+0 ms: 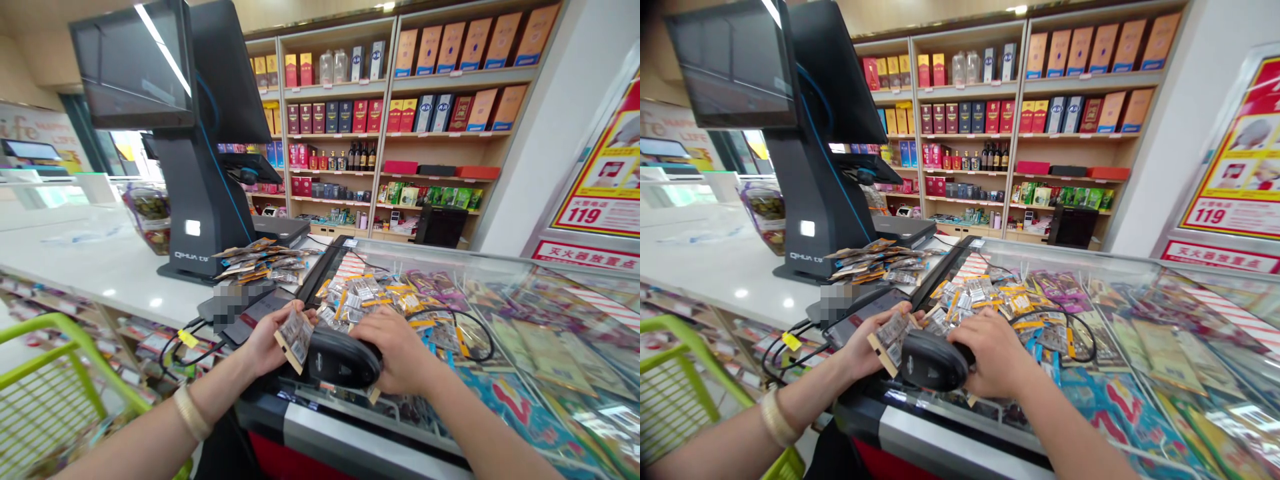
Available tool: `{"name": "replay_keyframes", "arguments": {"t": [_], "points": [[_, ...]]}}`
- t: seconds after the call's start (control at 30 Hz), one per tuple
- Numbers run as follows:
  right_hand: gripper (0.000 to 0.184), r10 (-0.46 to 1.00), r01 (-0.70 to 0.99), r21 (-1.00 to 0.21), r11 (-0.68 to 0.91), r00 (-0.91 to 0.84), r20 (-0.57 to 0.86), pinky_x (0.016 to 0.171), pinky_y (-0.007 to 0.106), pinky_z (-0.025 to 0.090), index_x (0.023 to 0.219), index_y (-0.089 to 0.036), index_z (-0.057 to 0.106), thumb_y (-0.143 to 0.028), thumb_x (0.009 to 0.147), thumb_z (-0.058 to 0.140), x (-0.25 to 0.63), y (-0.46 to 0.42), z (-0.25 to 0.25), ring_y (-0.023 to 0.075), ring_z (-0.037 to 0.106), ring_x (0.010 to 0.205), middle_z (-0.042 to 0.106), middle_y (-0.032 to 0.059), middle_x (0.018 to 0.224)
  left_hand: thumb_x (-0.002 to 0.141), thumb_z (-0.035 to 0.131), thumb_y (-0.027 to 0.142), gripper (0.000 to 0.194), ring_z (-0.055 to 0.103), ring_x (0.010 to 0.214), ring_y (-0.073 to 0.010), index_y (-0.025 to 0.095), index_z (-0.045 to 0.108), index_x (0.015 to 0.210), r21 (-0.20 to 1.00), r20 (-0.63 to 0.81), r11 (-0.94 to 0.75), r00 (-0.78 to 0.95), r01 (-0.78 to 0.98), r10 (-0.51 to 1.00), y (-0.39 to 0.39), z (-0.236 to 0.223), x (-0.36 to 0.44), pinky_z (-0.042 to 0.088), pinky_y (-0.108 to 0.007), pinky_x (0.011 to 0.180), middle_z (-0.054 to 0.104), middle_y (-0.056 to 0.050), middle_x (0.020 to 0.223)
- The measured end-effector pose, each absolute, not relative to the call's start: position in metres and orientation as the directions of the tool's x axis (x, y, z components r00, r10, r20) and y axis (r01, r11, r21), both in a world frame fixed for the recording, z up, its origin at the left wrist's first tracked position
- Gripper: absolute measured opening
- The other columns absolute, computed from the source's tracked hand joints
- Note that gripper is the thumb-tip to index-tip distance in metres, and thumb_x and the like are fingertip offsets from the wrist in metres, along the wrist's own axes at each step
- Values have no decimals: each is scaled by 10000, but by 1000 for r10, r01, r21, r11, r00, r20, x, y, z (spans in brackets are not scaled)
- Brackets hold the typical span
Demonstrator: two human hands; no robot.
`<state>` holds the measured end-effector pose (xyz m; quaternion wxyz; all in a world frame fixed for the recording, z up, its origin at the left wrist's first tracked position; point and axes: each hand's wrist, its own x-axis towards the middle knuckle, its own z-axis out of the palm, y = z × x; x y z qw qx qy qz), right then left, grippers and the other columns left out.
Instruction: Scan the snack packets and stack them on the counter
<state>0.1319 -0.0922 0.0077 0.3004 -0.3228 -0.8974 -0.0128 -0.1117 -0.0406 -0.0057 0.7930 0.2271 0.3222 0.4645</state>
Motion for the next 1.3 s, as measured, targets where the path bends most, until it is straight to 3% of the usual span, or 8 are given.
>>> {"name": "replay_keyframes", "arguments": {"t": [0.17, 0.33, 0.6, 0.77, 0.97, 1.1, 1.2, 1.3], "points": [[289, 575, 589, -171, 790, -613, 542, 725, 322, 352, 888, -226, 613, -212, 602, 570, 130, -93, 7, 172, 598, 756, 683, 10, 810, 868, 471, 123, 141, 698, 707, -191, 179, 546, 763, 682, -298, 437, 323, -587, 898, -40, -5, -111, 569, -320, 670, 687, -71, 834], [294, 472, 624, -76, 778, -499, 727, 737, 338, 357, 950, -216, 598, -234, 658, 559, 141, -86, 9, 187, 610, 755, 684, 29, 814, 887, 466, 145, 143, 677, 696, -179, 180, 556, 781, 732, -235, 377, 310, -568, 921, -36, 2, -110, 557, -325, 661, 684, -68, 852], [205, 200, 873, 1, 487, -113, 973, 676, 363, 412, 940, -218, 580, -339, 776, 558, 189, -63, 0, 245, 590, 731, 605, 57, 748, 823, 594, 186, 65, 597, 832, -156, 190, 628, 769, 814, 198, -140, 43, -564, 979, 10, 26, -48, 508, -331, 839, 625, -13, 814], [141, 184, 891, 12, 453, -106, 977, 625, 349, 413, 895, -221, 563, -308, 784, 565, 200, -54, -6, 228, 556, 659, 567, 38, 694, 693, 666, 93, 136, 570, 1004, -243, 209, 734, 711, 882, 445, -421, 80, -211, 892, 19, 12, -16, 372, -396, 1039, 651, -81, 896], [186, 232, 865, 64, 498, -205, 951, 662, 338, 402, 947, -212, 561, -296, 782, 581, 197, -52, -11, 223, 590, 740, 631, 56, 798, 722, 630, 103, 277, 545, 1109, -276, 251, 765, 914, 721, 631, -657, 185, 219, 754, 7, 12, -63, 332, -399, 1076, 639, -108, 1087], [202, 272, 868, 42, 494, -201, 941, 678, 334, 389, 970, -206, 571, -301, 792, 571, 193, -53, -11, 220, 593, 762, 643, 57, 818, 773, 591, 200, 285, 528, 1141, -269, 236, 722, 1024, 563, 714, -573, -1, 596, 701, 24, 47, -136, 352, -373, 1072, 617, -102, 1130], [175, 305, 870, 34, 492, -209, 929, 674, 331, 370, 935, -198, 573, -307, 799, 556, 191, -53, -10, 214, 582, 743, 626, 49, 777, 806, 546, 265, 394, 513, 1179, -289, 201, 659, 1177, 434, 704, -258, -146, 863, 695, 43, 70, -192, 373, -393, 1051, 590, -123, 1230], [162, 323, 869, 30, 493, -215, 921, 674, 331, 357, 916, -188, 574, -299, 803, 541, 190, -52, -12, 214, 575, 741, 609, 47, 754, 789, 563, 315, 355, 542, 1148, -332, 197, 714, 1087, 302, 569, -17, -166, 953, 806, 56, 79, -231, 420, -412, 988, 636, -131, 1224]]}}
